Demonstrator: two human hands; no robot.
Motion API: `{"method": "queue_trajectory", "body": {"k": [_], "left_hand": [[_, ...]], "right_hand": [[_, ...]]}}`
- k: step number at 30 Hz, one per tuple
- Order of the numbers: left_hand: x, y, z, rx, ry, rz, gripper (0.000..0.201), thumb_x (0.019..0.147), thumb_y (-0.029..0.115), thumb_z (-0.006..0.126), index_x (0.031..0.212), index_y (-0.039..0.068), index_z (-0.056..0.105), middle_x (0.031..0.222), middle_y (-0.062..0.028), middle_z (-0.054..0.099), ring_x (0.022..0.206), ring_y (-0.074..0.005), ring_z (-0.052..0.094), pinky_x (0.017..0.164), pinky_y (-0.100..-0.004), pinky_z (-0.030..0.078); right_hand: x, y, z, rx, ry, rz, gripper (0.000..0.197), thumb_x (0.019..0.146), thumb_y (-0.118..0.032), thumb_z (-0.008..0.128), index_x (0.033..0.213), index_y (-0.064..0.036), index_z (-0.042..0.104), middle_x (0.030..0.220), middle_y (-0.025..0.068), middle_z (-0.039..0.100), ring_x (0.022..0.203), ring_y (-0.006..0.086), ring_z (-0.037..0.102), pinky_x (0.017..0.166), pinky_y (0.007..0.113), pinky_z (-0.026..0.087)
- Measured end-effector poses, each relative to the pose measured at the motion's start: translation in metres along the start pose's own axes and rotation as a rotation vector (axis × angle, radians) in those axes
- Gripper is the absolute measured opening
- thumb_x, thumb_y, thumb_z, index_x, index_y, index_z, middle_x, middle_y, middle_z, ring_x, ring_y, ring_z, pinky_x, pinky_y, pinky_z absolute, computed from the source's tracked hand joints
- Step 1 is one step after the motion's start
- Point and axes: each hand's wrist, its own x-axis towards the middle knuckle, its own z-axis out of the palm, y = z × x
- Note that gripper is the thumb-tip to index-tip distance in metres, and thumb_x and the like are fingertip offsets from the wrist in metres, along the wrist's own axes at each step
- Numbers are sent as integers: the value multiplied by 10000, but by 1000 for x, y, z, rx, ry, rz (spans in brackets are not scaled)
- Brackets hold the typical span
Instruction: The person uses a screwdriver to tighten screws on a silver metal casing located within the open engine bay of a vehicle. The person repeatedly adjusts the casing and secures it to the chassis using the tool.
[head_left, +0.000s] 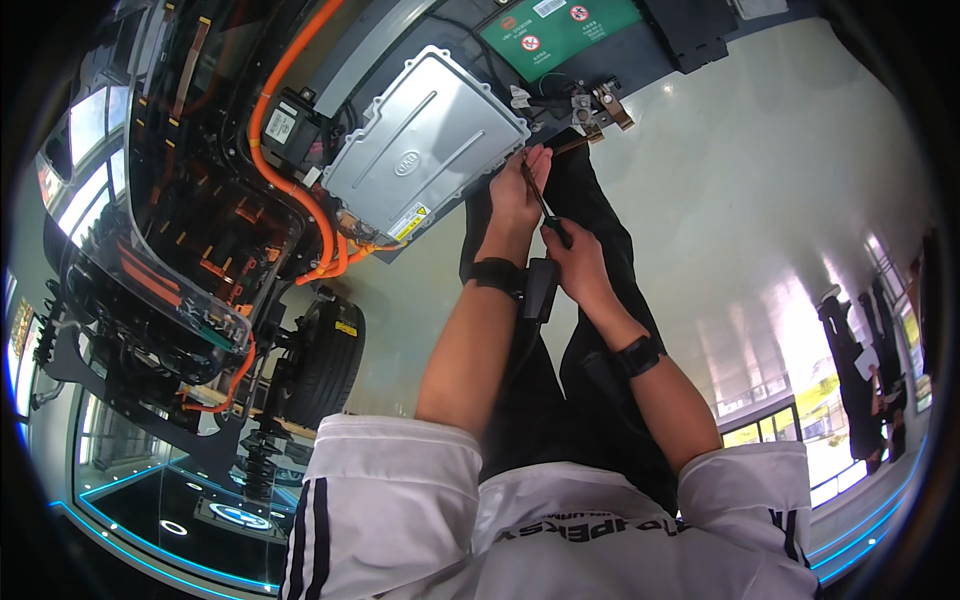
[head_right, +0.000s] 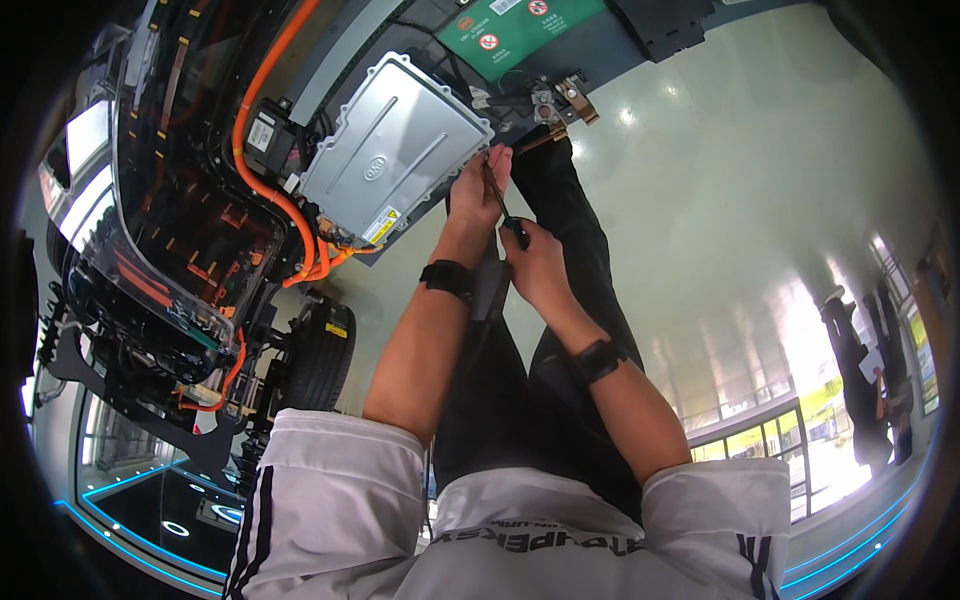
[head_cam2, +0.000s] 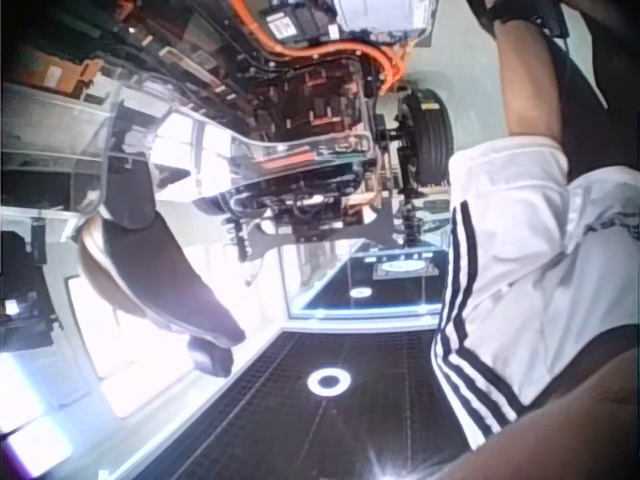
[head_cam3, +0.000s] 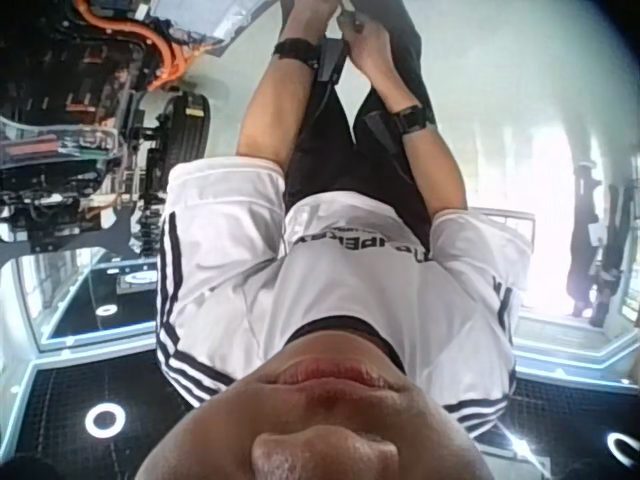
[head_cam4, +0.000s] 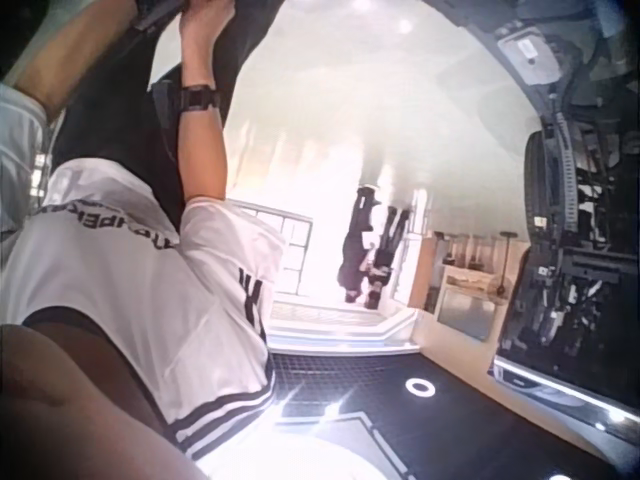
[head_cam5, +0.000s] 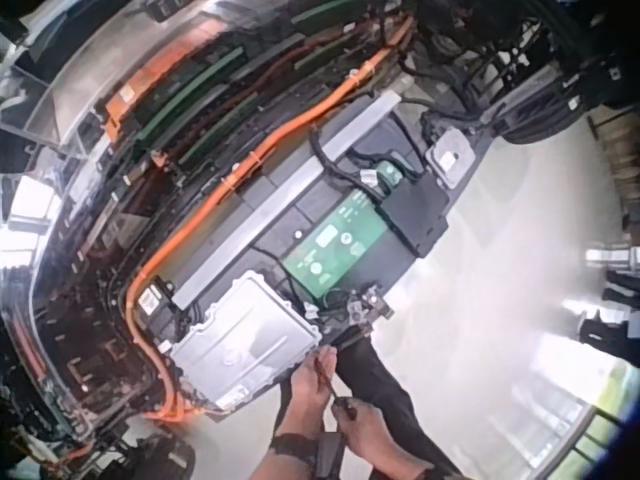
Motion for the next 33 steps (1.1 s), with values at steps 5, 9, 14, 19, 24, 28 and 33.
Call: {"method": "queue_trajectory", "body": {"k": [5,9,14,19,24,28,33], "left_hand": [[7,-4,-3,-76,55,-1,247,1047,126,418,1197,-64,471,1209,-189,603,1091,-296,644,926,-344,586],[-2,-4,-3,-46,25,-24,260,1064,147,385,1212,-57,452,1268,-192,590,1117,-314,635,928,-358,585],[-5,1,-15,10,-42,-38,304,1070,165,368,1269,-62,411,1327,-213,554,1170,-338,611,943,-362,570],[-4,4,-32,-3,-31,-77,332,1071,192,379,1291,-56,408,1308,-200,576,1169,-333,613,925,-363,566],[-3,8,-44,-30,-37,-51,335,1071,199,385,1296,-48,411,1300,-195,582,1165,-326,616,909,-359,565],[-8,11,-39,-61,-32,-71,331,1069,193,388,1283,-58,420,1290,-193,584,1166,-335,613,926,-372,567],[-8,12,-27,-152,-47,-136,310,1066,183,392,1210,-87,437,1277,-221,576,1162,-361,609,964,-400,572]], "right_hand": [[-2,16,5,-40,96,-78,314,954,-266,621,944,48,619,615,93,592,546,174,575,540,339,449],[0,7,-5,-65,2,13,301,957,-263,617,937,37,626,600,84,587,516,154,562,508,321,438],[4,13,-4,-77,-30,36,297,954,-261,610,914,32,634,582,78,583,485,144,560,482,308,431],[1,-6,-4,-152,-70,131,285,921,-240,611,915,39,669,679,220,641,677,372,672,637,423,514],[-4,-15,1,-131,-86,151,287,923,-237,606,900,44,660,670,205,651,657,363,675,625,416,515],[-2,2,11,-7,-114,211,295,930,-254,619,898,36,658,625,143,647,570,261,666,542,372,497],[-6,4,13,369,-139,322,270,953,-254,616,869,2,639,590,43,573,459,124,546,426,286,411]]}}
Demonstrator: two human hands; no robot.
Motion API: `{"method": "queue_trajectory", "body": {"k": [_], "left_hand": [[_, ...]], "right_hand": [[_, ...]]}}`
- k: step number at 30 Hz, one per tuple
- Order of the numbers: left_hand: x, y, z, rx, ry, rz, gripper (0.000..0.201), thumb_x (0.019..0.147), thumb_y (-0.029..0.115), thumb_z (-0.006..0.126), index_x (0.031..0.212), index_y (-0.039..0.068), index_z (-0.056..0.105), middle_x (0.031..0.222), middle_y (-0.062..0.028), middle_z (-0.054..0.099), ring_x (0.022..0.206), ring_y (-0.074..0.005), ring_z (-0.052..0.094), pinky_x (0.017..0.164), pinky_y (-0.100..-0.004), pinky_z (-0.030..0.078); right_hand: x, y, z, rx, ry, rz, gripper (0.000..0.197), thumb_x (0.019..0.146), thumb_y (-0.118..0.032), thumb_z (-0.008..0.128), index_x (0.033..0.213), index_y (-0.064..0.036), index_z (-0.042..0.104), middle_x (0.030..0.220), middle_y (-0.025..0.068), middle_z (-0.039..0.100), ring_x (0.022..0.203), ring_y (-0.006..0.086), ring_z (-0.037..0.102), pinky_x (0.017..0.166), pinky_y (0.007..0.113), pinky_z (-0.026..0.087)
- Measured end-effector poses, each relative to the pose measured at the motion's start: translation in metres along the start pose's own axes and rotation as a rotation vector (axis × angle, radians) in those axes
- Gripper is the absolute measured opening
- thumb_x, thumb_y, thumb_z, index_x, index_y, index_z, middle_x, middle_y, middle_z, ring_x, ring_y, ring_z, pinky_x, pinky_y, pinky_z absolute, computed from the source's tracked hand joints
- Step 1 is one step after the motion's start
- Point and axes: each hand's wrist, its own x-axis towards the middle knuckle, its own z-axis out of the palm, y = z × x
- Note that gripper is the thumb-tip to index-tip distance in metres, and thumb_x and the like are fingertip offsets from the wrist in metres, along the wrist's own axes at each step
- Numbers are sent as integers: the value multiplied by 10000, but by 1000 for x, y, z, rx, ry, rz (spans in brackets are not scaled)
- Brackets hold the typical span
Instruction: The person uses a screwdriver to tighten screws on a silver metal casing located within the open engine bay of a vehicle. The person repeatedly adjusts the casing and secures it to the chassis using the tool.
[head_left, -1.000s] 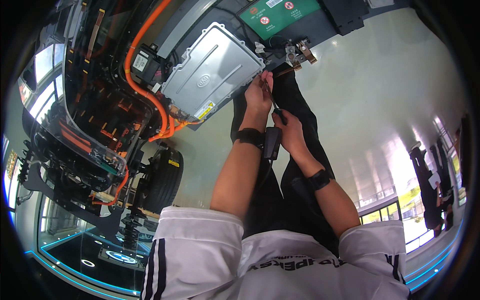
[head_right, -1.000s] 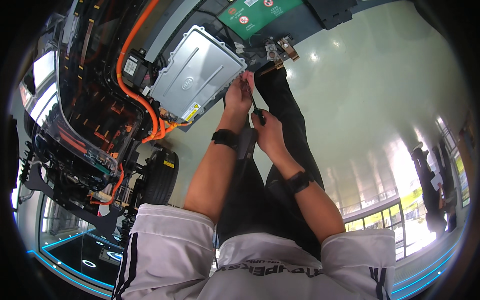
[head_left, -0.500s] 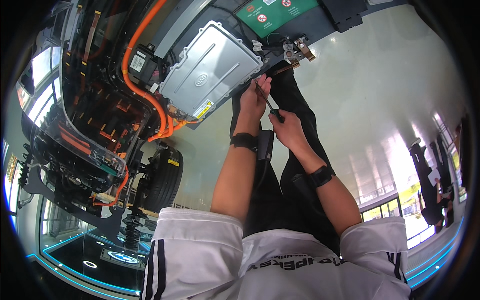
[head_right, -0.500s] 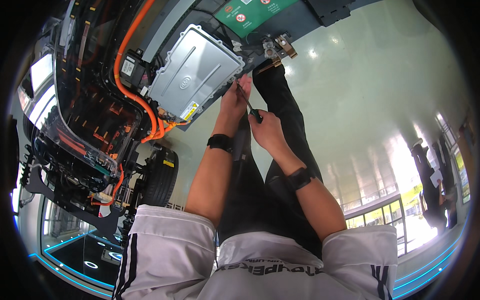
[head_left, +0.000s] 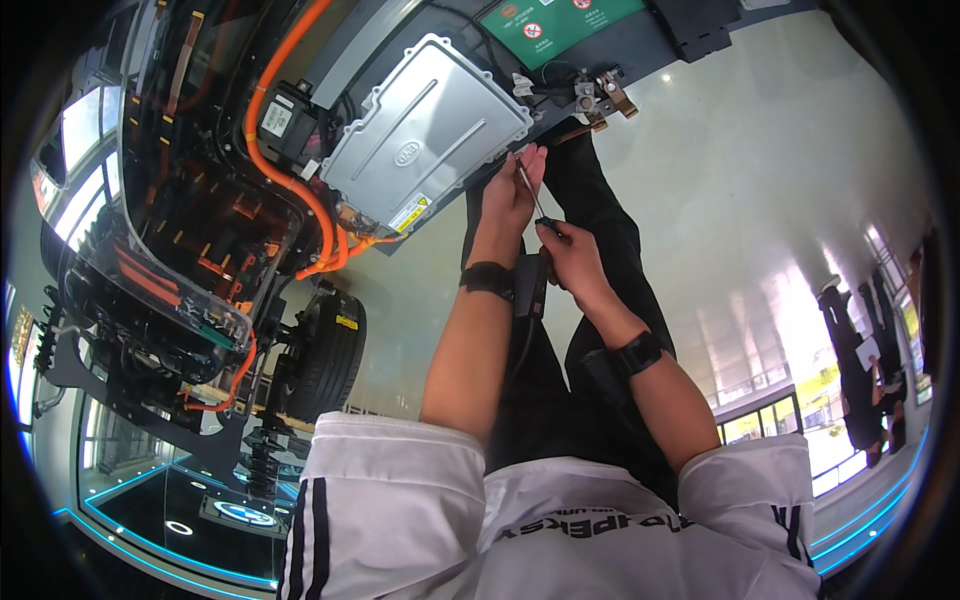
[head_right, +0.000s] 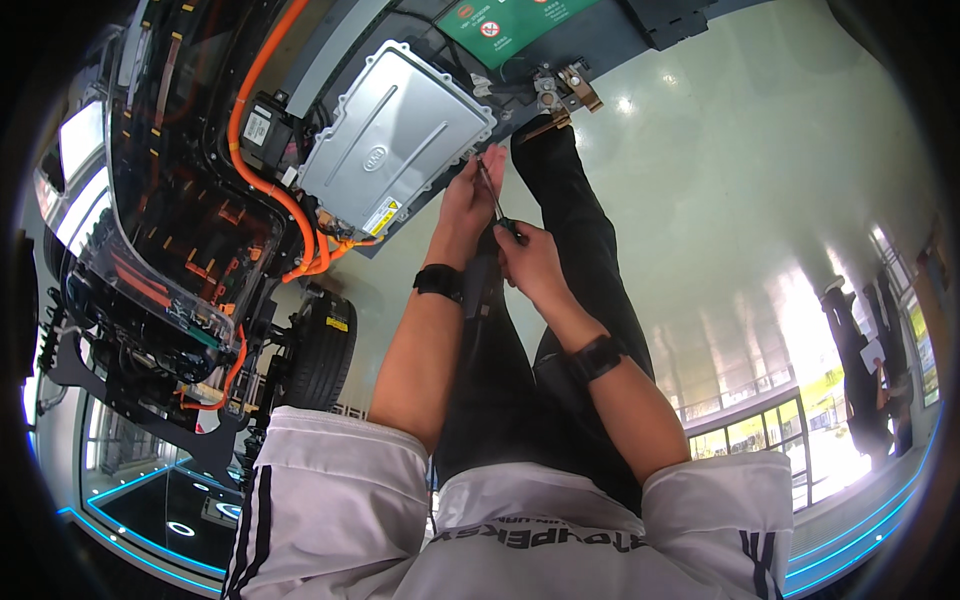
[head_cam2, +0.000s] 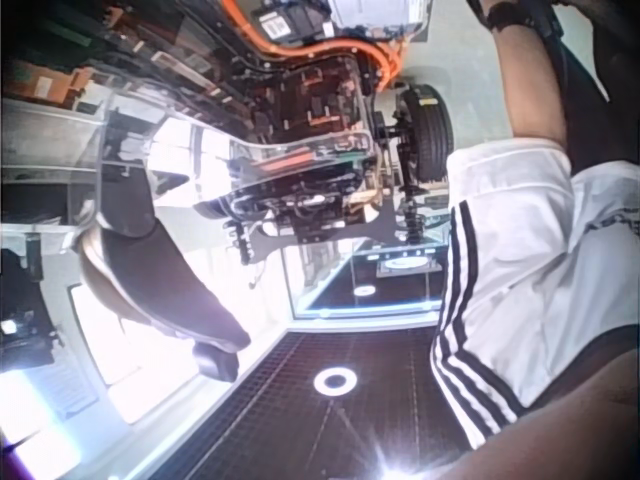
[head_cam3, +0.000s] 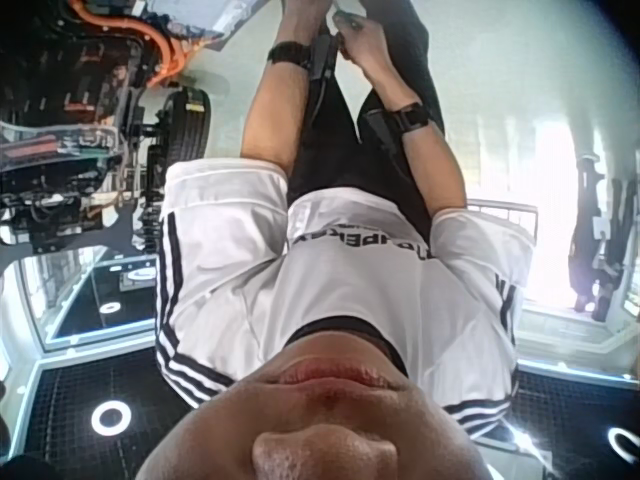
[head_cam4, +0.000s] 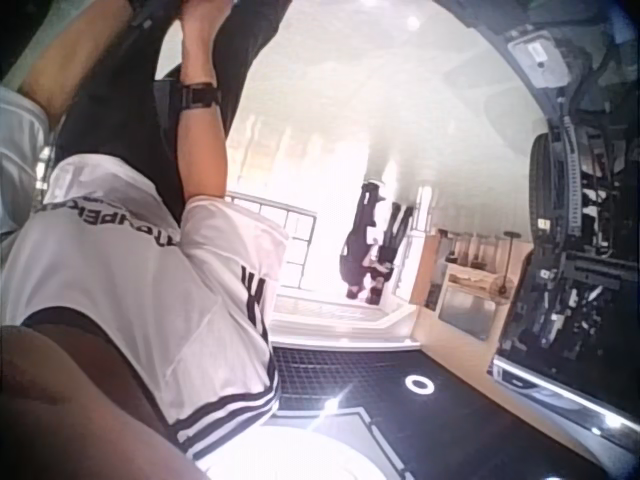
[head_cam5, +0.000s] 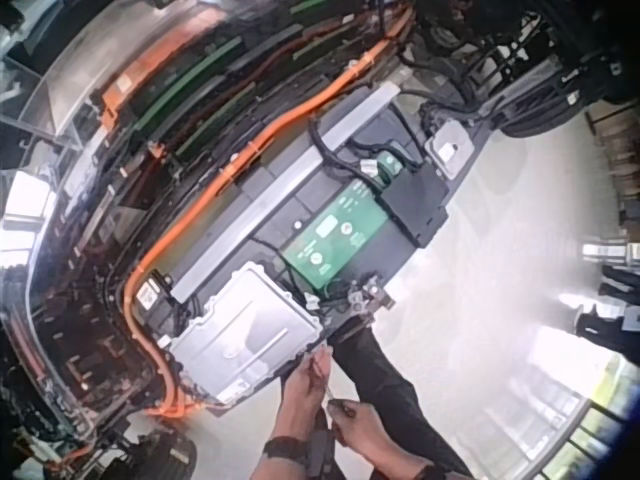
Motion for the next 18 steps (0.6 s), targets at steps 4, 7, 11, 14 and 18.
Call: {"method": "queue_trajectory", "body": {"k": [4,7,11,14,18], "left_hand": [[4,-2,-1,-4,1,-18,286,1062,177,403,1156,-90,449,1255,-245,575,1158,-369,608,970,-403,573],[5,0,-4,37,13,-10,273,1057,174,424,1137,-84,458,1238,-253,578,1151,-371,611,969,-398,574],[7,3,-14,67,14,12,259,1047,173,459,1122,-75,475,1215,-253,583,1134,-369,619,961,-393,574],[5,6,-22,106,8,8,245,1040,171,480,1091,-68,498,1161,-230,596,1097,-359,632,954,-391,575],[-1,12,-26,198,35,-36,208,1026,144,514,1087,-54,506,1105,-199,600,1084,-334,622,974,-410,555]], "right_hand": [[-4,-6,3,230,4,55,257,960,-241,608,837,-16,620,610,32,555,417,115,498,393,267,376],[0,-10,-3,42,-5,61,268,965,-246,598,847,-7,616,628,38,567,422,116,501,389,267,370],[3,-9,-5,-143,13,29,296,956,-256,600,845,18,624,630,62,600,446,121,537,408,282,398],[2,-12,-6,-125,4,93,312,938,-267,614,849,31,642,625,77,623,473,131,571,445,299,438],[6,-10,-13,-386,29,48,312,914,-277,632,890,31,675,666,120,663,579,215,654,567,343,510]]}}
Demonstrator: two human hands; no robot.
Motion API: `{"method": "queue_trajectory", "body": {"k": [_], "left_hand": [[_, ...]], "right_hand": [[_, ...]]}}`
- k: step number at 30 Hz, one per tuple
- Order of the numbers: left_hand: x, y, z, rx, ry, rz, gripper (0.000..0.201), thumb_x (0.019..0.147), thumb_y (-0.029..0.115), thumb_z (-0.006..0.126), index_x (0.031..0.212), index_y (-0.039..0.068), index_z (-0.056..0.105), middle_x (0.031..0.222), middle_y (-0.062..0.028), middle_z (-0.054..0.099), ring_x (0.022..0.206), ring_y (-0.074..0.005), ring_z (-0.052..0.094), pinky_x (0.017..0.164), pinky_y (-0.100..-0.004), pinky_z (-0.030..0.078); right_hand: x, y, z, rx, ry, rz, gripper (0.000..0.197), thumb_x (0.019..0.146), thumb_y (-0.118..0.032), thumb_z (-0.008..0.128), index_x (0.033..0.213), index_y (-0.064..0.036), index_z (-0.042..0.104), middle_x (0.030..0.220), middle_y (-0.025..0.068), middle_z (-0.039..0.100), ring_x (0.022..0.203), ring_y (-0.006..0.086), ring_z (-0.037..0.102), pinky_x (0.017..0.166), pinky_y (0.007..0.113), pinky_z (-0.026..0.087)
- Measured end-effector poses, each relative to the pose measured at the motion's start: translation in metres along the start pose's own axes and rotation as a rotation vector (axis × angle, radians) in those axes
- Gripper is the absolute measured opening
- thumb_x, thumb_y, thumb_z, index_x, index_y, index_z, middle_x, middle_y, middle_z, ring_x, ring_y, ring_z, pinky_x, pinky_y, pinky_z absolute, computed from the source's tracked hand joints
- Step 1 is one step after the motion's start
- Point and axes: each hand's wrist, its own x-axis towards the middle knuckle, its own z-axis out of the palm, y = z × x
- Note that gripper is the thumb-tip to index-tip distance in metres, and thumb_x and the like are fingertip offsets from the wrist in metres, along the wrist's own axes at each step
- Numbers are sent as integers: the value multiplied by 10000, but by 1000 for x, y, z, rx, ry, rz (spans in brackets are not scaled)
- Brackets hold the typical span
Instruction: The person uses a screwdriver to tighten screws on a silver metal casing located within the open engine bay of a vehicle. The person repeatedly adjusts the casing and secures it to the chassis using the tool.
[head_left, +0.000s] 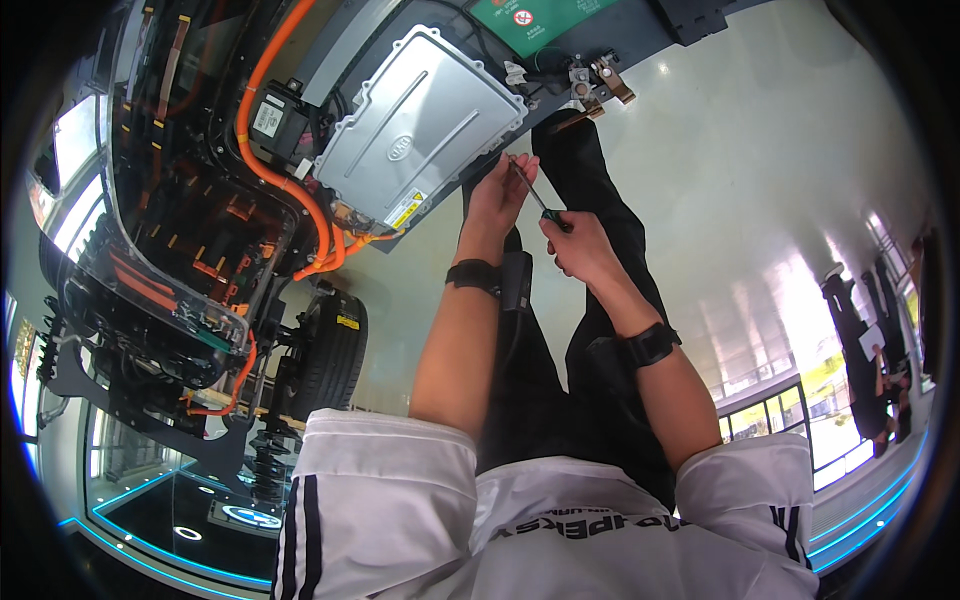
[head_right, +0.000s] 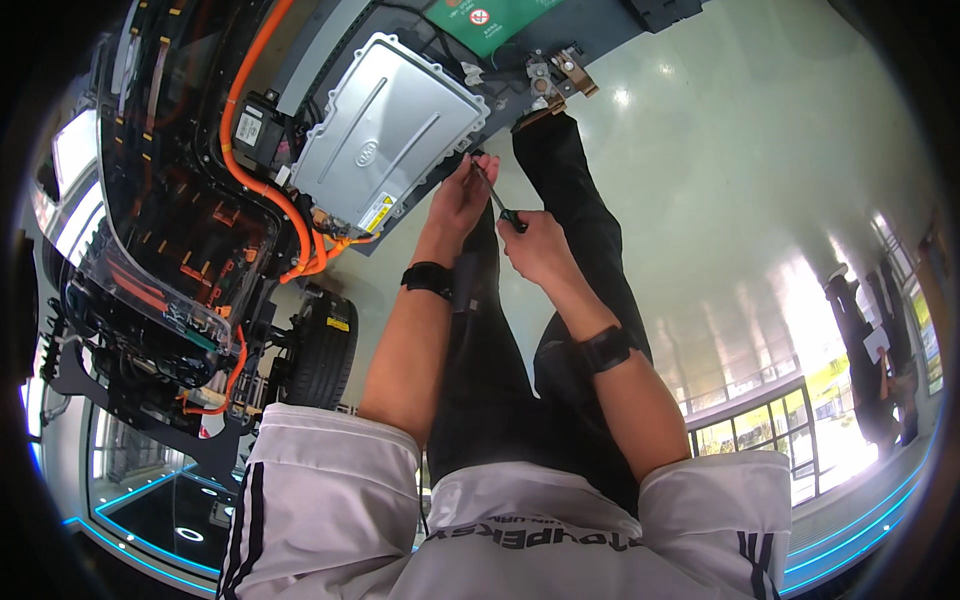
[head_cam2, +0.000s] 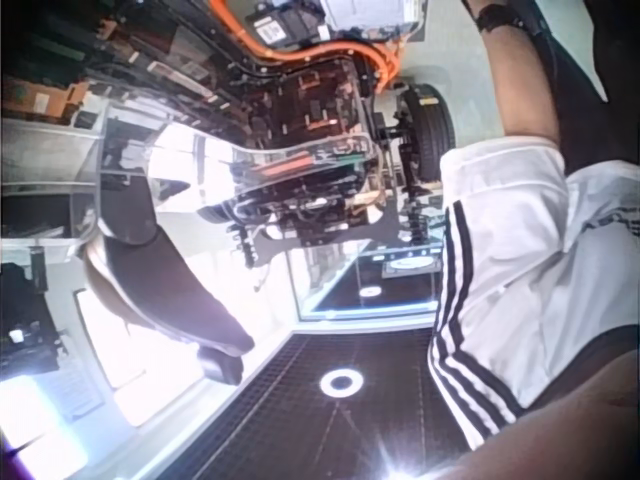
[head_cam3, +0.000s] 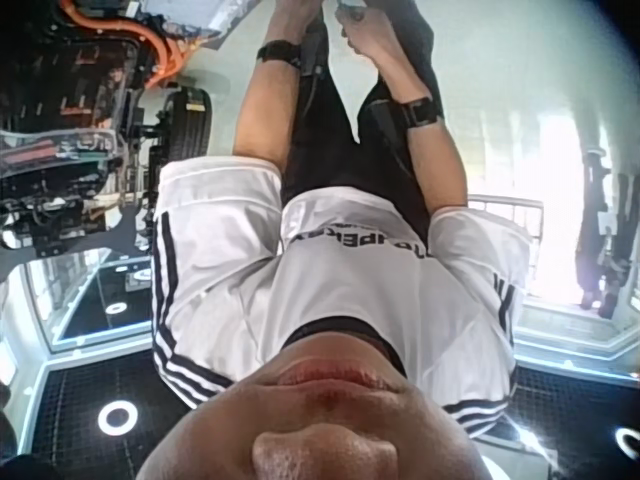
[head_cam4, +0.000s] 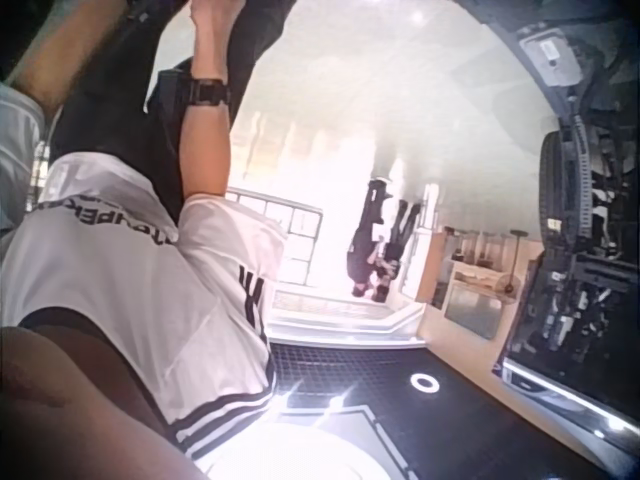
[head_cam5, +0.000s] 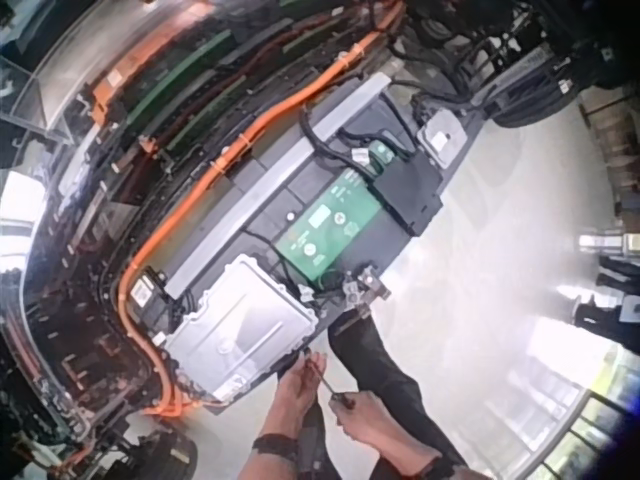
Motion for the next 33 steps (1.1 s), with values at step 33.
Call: {"method": "queue_trajectory", "body": {"k": [33], "left_hand": [[18,2,39,103,-91,1,206,1040,159,483,1093,-33,534,982,-118,655,941,-246,679,861,-332,587]], "right_hand": [[-13,-15,12,-216,374,-373,412,870,-189,633,1227,14,610,1044,213,660,966,398,644,826,450,519]]}}
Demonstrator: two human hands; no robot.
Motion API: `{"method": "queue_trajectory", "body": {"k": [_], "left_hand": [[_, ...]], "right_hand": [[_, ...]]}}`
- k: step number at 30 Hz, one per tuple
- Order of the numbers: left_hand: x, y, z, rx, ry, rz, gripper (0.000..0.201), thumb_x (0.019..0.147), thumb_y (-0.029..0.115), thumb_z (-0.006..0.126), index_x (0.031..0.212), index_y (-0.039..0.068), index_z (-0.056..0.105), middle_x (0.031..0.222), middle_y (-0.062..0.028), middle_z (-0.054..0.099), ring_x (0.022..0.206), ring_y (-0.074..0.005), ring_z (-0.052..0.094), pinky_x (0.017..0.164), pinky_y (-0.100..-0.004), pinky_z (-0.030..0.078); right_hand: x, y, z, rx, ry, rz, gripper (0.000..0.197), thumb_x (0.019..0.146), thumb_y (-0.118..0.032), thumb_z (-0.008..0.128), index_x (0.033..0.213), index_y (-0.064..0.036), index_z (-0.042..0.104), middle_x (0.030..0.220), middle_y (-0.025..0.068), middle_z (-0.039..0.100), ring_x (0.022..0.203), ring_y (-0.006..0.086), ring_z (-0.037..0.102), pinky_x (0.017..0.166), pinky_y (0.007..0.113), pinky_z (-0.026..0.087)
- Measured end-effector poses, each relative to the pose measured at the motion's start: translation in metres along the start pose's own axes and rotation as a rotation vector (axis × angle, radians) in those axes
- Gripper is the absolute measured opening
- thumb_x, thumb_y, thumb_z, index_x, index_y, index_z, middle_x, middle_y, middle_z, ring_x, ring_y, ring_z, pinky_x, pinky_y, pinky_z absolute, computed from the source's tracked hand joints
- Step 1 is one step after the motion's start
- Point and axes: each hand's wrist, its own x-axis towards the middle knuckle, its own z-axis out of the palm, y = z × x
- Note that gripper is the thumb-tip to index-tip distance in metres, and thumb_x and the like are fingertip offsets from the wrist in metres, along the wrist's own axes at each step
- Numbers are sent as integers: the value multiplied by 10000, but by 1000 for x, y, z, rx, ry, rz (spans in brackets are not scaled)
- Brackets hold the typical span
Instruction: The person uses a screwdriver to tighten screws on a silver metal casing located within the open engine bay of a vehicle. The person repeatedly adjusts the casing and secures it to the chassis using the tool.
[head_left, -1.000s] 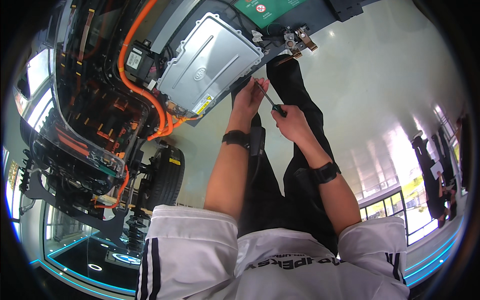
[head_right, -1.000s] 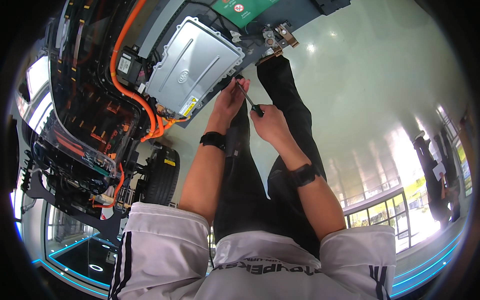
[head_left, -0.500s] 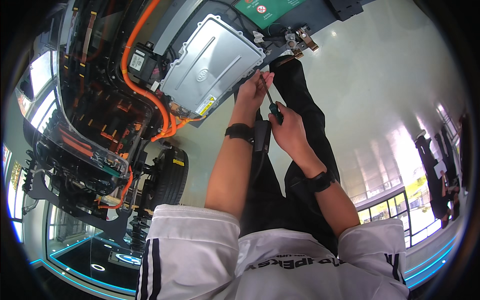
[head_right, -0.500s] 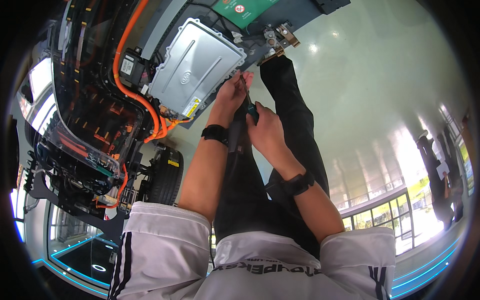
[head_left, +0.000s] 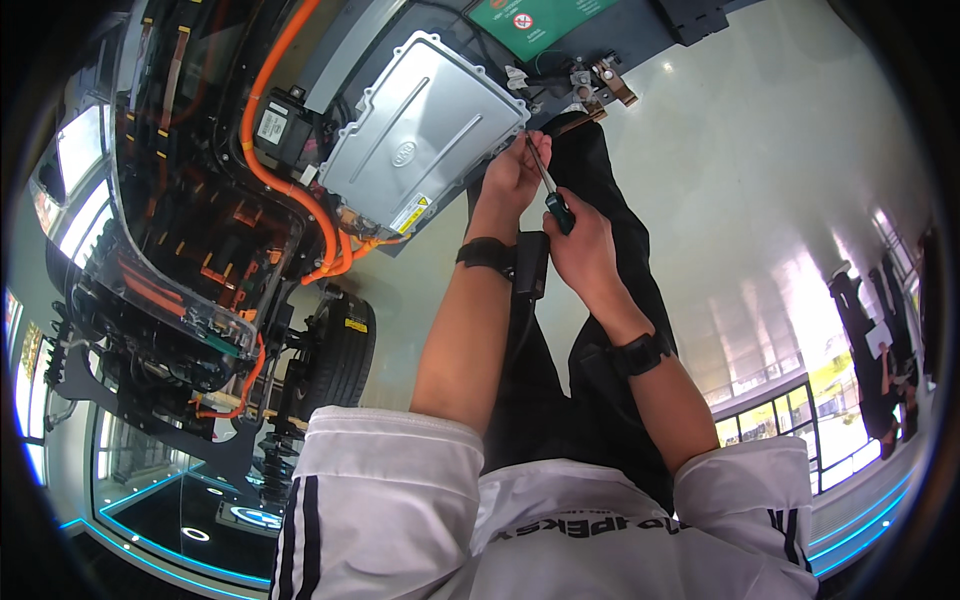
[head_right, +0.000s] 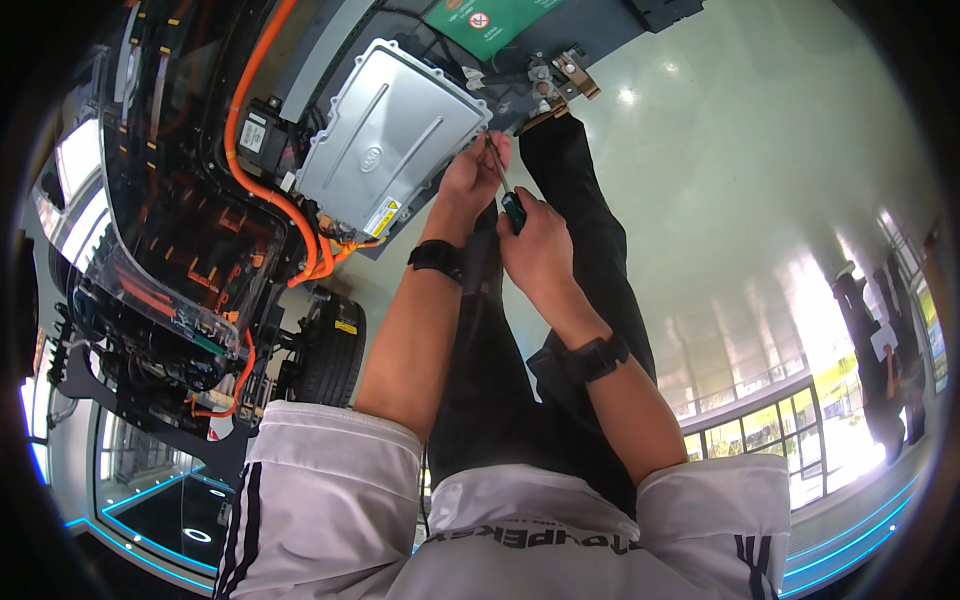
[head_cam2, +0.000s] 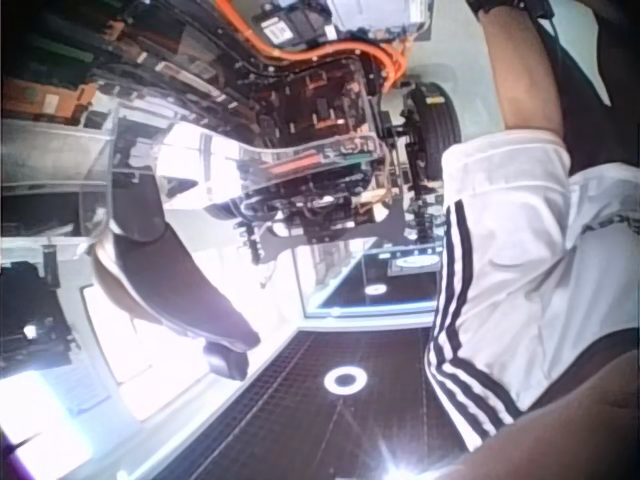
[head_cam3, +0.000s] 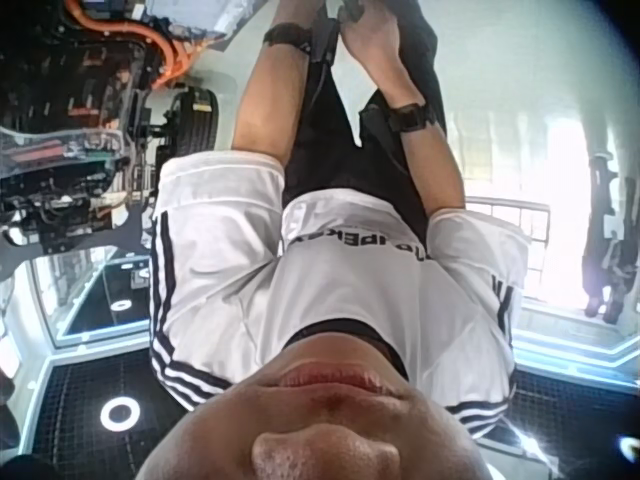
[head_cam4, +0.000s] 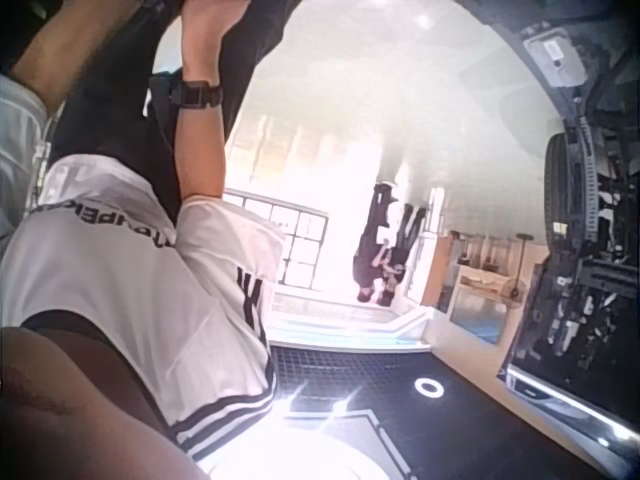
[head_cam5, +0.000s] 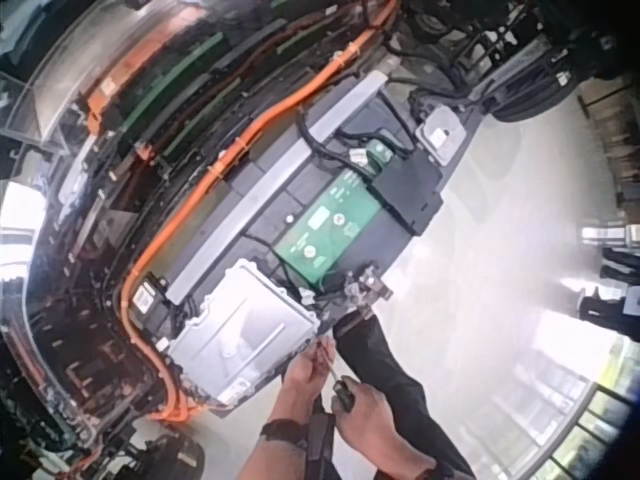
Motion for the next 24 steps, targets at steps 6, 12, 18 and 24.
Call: {"method": "queue_trajectory", "body": {"k": [6,12,18,24], "left_hand": [[11,-2,-9,-150,-32,-31,213,1037,152,487,1102,-42,548,1008,-121,671,942,-223,679,873,-316,583],[16,-3,-13,-161,-28,-11,206,1030,136,496,1109,-48,543,1035,-141,673,959,-233,679,874,-324,591],[18,1,-13,-132,-3,-21,247,1036,159,484,1146,-59,518,1051,-175,665,984,-268,676,891,-356,592],[-20,17,14,294,-134,-171,391,1068,279,385,1200,-61,526,1140,-195,628,1047,-321,637,955,-416,516]], "right_hand": [[11,1,2,21,-33,41,432,874,-198,638,1244,21,600,1035,242,669,963,394,656,851,412,510],[16,4,2,46,-27,6,397,870,-200,636,1206,11,621,989,246,679,947,411,654,834,432,516],[23,-4,-4,89,-132,37,288,888,-194,608,1068,30,633,880,216,695,836,398,674,752,437,534],[32,-10,-2,651,-332,386,285,964,-241,553,931,33,622,781,106,678,628,185,665,531,330,537]]}}
